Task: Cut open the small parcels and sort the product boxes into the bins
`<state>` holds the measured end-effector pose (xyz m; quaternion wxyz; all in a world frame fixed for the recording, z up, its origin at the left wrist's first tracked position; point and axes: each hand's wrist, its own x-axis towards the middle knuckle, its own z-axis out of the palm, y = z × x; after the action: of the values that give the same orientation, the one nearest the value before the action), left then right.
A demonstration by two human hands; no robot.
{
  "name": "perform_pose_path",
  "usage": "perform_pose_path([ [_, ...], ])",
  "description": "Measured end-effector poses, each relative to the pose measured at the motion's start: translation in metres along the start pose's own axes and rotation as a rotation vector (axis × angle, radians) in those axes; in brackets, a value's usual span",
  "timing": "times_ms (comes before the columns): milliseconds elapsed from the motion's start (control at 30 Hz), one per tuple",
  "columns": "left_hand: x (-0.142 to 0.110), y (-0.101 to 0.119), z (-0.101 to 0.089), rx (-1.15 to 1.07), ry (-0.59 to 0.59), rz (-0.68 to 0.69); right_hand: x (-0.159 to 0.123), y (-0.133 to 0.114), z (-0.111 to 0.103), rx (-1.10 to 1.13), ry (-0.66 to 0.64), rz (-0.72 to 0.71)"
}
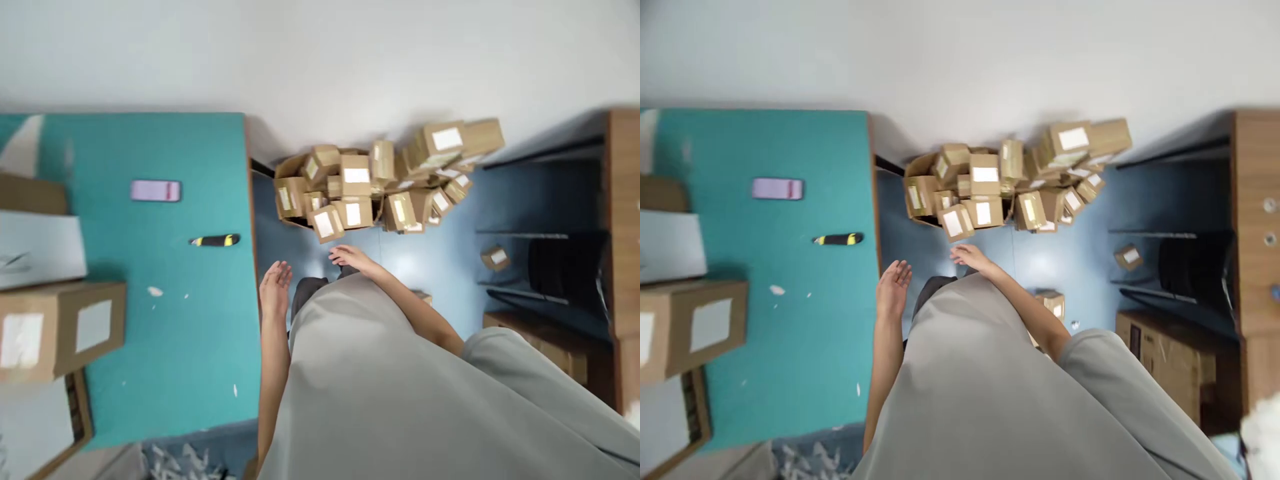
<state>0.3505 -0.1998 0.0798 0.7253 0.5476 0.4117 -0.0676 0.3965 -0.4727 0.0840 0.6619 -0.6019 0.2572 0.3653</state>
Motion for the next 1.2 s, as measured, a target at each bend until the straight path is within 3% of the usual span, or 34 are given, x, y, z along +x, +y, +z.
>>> perform_pose_path([
  [200, 0.024, 0.018, 0.069, 0.28, -0.283, -0.123, -0.027, 0.048, -0.029, 0.271, 0.213, 0.034],
  [333, 0.044, 0.02, 0.108, 0.473, -0.457, -0.181, -0.073, 0.093, -0.034, 0.466, 0.437, 0.046],
  [467, 0.059, 0.006, 0.149, 0.652, -0.582, -0.24, -0.126, 0.143, -0.026, 0.631, 0.628, 0.09],
  [633, 0.045, -0.017, 0.203, 0.708, -0.706, -0.241, -0.171, 0.187, -0.02, 0.776, 0.838, 0.087],
  [767, 0.02, -0.043, 0.242, 0.728, -0.796, -0.268, -0.181, 0.202, -0.037, 0.829, 0.921, 0.076],
  [867, 0.005, -0.069, 0.266, 0.734, -0.871, -0.307, -0.18, 0.203, -0.072, 0.788, 0.898, 0.06],
  [933, -0.001, -0.086, 0.281, 0.726, -0.898, -0.335, -0.175, 0.2, -0.108, 0.723, 0.857, 0.038],
  [1033, -0.004, -0.11, 0.305, 0.691, -0.857, -0.352, -0.161, 0.187, -0.179, 0.601, 0.789, 0.013],
  [1200, -0.001, -0.154, 0.35, 0.632, -0.623, -0.343, -0.108, 0.145, -0.315, 0.363, 0.627, 0.051],
])
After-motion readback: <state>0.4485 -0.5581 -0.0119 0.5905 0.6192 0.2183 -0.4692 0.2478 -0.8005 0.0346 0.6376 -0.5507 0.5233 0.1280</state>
